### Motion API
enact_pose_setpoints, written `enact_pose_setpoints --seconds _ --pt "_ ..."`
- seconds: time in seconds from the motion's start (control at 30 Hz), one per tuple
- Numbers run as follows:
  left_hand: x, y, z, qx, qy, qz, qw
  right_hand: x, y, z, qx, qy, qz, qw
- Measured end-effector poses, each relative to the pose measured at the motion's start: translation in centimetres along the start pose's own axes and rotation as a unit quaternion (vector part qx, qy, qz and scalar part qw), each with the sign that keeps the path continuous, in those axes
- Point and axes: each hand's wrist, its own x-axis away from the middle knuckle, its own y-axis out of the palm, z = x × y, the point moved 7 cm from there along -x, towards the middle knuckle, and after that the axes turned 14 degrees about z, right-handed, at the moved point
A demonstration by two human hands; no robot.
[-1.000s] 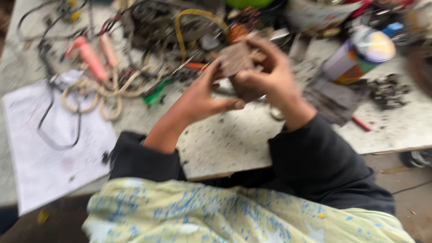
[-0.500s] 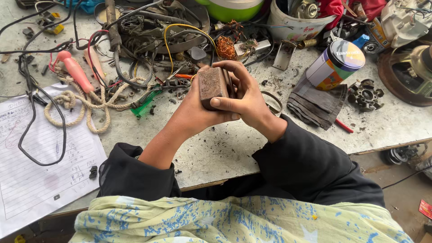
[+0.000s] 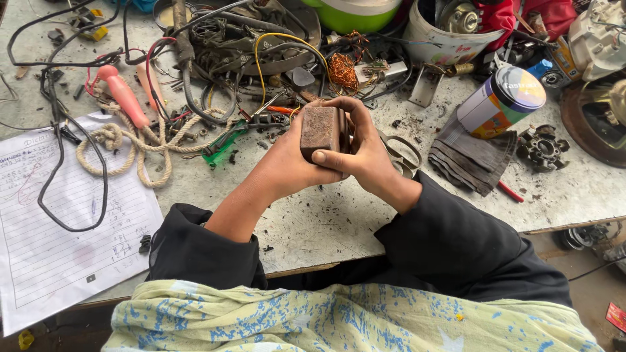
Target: The person uses pliers to strip insulation from wires and connects them to a small electronic component at a workbench, while also handling a metal motor part.
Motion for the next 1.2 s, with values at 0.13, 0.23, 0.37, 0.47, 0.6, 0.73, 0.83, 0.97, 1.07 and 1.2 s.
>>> enact_pose_setpoints --seconds 0.13,0.23,0.37,0.47,0.6,0.73,0.83,0.97,1.07,1.2 --pt "-0.1 0.1 -0.2 0.008 -0.011 -0.016 1.0 -0.4 -0.5 0.5 0.047 0.013 -0.03 0.998" --pt "0.2 0.4 -0.3 0.121 -0.032 -0.026 0.992 -1.0 -0.8 0.3 0.036 0.02 -0.07 0.997" --pt "-0.3 -0.3 -1.1 0.022 -0.029 -0.02 0.999 -1.5 -1.0 -0.5 0.048 0.052 -0.1 0.993" --pt "0.2 -0.1 -0.8 0.082 -0.027 -0.047 0.995 -2.0 -1.3 -0.7 0.091 0.069 -0.095 0.989" --pt "0.3 0.1 -0.8 0.122 -0.05 -0.031 0.991 -2.5 -1.6 -0.7 0.087 0.045 -0.1 0.99" --pt "0.4 -0.5 -0.6 0.074 -0.048 0.057 0.995 -3.1 -2.3 1.1 0.074 0.038 -0.071 0.994" --pt "0.6 -0.7 0.0 0.035 -0.002 0.079 0.996 -3.5 -3.1 3.3 0.097 0.009 -0.037 0.995" --pt "0.6 -1.0 0.6 0.035 0.131 0.107 0.985 -4.3 -4.2 3.7 0.152 -0.125 -0.006 0.98" --pt "0.7 -1.1 0.7 0.02 0.22 0.105 0.97 -3.0 -4.4 2.6 0.098 -0.145 -0.032 0.984" --pt "1.9 -1.4 2.7 -0.036 0.354 0.119 0.927 -1.3 -3.5 -2.2 0.149 -0.278 -0.039 0.948"
